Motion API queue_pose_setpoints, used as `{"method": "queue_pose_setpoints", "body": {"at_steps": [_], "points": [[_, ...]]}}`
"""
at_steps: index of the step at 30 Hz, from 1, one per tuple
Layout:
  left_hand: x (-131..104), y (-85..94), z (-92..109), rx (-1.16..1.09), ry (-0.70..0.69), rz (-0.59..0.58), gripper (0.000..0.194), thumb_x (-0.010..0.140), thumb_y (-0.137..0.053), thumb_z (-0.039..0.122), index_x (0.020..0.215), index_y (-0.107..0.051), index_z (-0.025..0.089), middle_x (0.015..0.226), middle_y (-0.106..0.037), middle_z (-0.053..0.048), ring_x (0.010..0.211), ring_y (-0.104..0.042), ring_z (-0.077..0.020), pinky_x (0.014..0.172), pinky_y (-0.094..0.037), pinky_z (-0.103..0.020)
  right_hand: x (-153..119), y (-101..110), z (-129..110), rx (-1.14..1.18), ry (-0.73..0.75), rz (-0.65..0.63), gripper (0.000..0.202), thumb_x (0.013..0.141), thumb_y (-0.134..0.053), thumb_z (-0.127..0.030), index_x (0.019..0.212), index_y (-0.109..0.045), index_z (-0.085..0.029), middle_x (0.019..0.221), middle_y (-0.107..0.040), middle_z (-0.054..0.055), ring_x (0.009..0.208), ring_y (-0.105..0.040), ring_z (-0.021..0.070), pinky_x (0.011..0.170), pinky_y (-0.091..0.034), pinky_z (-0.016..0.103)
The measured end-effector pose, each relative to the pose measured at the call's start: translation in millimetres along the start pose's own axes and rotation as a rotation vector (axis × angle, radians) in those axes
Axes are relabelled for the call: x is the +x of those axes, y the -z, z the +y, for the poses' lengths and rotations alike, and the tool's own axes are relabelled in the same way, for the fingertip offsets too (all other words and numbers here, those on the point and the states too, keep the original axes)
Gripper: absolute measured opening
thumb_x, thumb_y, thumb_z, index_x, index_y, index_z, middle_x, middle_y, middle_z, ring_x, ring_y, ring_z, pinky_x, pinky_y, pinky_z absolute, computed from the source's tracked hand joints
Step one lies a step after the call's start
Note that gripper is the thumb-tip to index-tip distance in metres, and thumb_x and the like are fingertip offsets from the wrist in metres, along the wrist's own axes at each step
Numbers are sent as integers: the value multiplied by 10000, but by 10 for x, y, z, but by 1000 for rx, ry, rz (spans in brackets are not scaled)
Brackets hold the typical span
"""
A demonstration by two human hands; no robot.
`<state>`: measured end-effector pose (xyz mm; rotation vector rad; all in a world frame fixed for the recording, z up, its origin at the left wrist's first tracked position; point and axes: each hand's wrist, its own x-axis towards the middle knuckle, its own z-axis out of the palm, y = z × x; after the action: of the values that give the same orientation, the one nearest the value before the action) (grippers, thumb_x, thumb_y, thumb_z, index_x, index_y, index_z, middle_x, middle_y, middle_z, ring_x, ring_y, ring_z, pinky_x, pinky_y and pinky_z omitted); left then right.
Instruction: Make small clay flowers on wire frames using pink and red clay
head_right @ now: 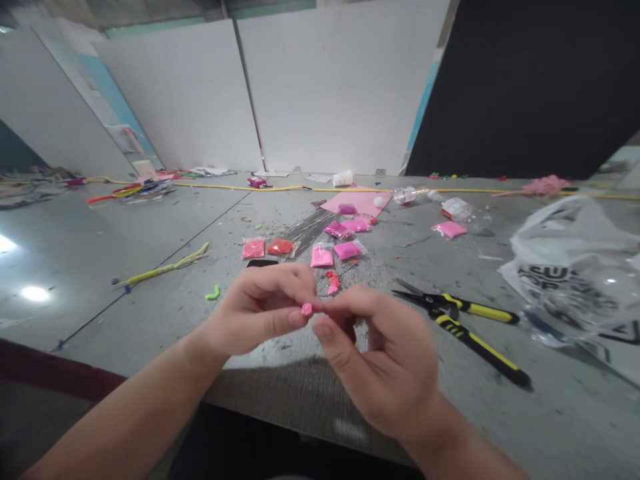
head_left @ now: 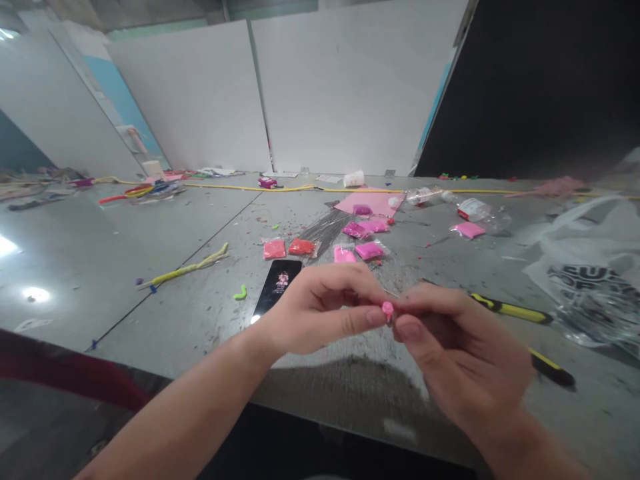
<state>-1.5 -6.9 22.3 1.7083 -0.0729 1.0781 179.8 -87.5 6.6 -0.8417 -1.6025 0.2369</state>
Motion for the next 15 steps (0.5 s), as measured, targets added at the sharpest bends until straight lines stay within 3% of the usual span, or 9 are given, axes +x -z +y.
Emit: {"method": "queue_pose_setpoints", "body": {"at_steps": [3, 5, 8, 11, 15], "points": [[32, 130, 12, 202, 125, -120, 112, 902, -755, 123, 1005, -783, 159, 872, -691, -48, 768, -627, -107, 691, -504, -221, 6, 5, 52, 129, -78, 149, 88, 969, -662, -219, 987, -744, -245, 744, -671, 4, 603, -598, 139, 510, -474, 280], [50, 221, 5, 469, 275, -357, 128, 933, -743, 232, 992, -797, 132, 874, -695, -64, 746, -607, -115, 681, -493, -234, 23, 6, 84, 168, -124, 233, 119, 994, -633, -239, 960, -747, -237, 691, -646, -2, 585, -583, 138, 492, -454, 278], [44, 304, -67, 767, 434, -610, 129, 945, -718, 220, 989, -823, 159, 867, -719, -56, 767, -622, -129, 688, -467, -231, 51, 5, 120, 150, -137, 241, 143, 1003, -627, -252, 920, -741, -227, 662, -628, -13, 574, -571, 128, 484, -435, 270], [9, 317, -161, 862, 507, -684, 91, 873, -778, 148, 925, -841, 186, 825, -728, -35, 725, -619, -129, 668, -441, -232, 61, 6, 137, 103, -142, 211, 137, 988, -656, -263, 882, -735, -227, 651, -616, -26, 559, -551, 114, 490, -431, 261], [-7, 323, -173, 892, 570, -728, 243, 814, -825, 119, 1041, -840, 202, 872, -751, -31, 754, -662, -139, 661, -454, -221, 53, 15, 130, 27, -182, 172, 138, 990, -659, -276, 881, -728, -225, 667, -624, -29, 581, -554, 110, 519, -451, 255]]}}
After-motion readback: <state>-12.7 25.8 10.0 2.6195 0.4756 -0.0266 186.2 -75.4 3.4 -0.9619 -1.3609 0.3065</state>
